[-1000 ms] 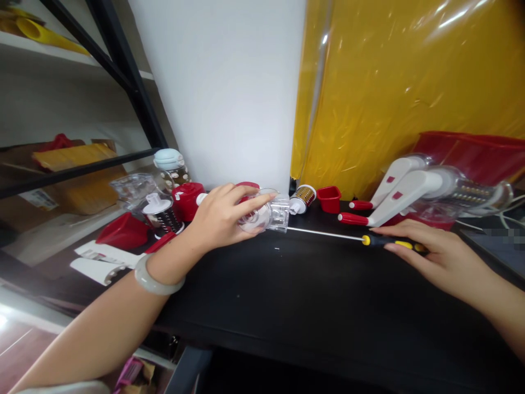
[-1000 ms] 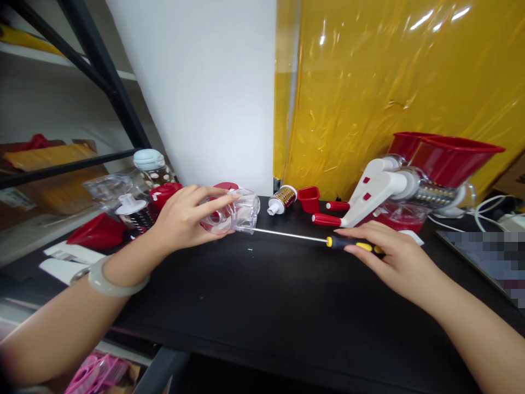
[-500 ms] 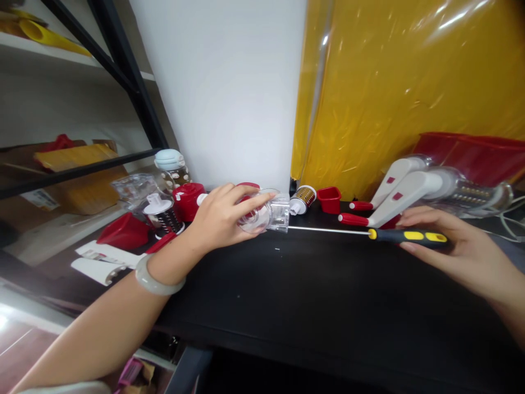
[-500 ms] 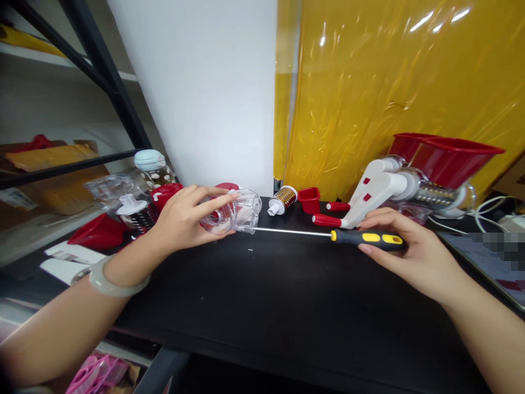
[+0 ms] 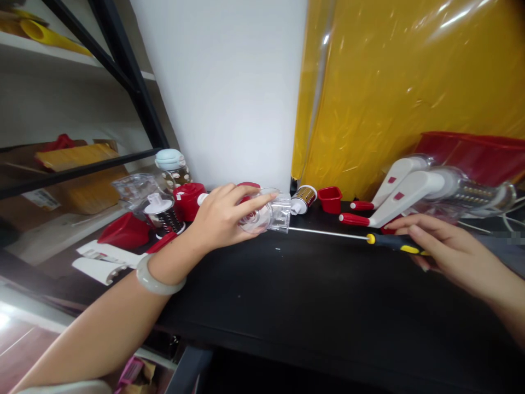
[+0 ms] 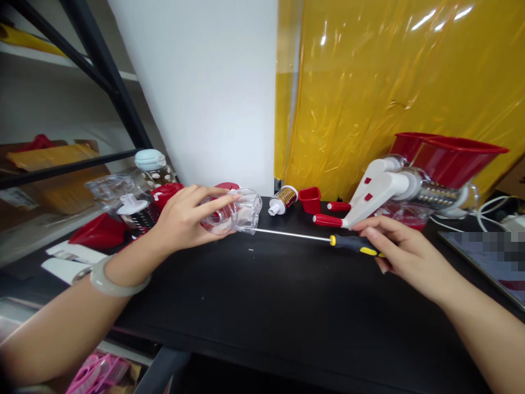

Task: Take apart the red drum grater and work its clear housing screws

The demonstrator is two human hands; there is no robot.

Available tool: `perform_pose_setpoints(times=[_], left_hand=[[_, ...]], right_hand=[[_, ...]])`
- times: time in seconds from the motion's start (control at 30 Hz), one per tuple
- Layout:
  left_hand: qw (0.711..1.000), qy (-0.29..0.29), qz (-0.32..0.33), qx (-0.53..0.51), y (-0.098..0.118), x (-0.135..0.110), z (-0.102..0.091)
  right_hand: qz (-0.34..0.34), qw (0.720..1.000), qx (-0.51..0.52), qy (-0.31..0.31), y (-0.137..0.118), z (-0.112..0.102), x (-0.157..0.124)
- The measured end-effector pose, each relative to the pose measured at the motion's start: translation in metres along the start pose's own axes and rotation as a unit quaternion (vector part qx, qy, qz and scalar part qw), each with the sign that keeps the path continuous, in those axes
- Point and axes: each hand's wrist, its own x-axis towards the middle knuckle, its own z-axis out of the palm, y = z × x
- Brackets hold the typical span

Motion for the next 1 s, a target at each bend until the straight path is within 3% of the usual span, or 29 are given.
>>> perform_pose_setpoints(times=[0.17, 0.57, 0.67, 0.87, 1.0], left_hand=[[1.000, -0.001, -0.013, 0.006, -0.001, -0.001, 0.000], [1.000, 0.008, -0.007, 0.003, -0.002, -0.002, 0.000], [1.000, 0.007, -0.007, 0.007, -0.001, -0.001, 0.000], [1.000, 0.010, -0.001, 0.009, 0.000, 0.001, -0.001], [1.000, 0.007, 0.011, 0.006, 0.001, 0.002, -0.001]], right_hand=[[-0.039, 0.999, 0.003, -0.029, 0.004, -0.009, 0.002], [-0.013, 0.997, 0.044, -0.061, -0.006, -0.004, 0.002], [-0.040, 0.998, -0.003, -0.040, -0.005, -0.005, 0.003], [-0.162, 0.979, -0.121, 0.014, 0.004, -0.003, 0.008], [-0.147, 0.978, -0.144, 0.028, 0.007, 0.000, 0.009]])
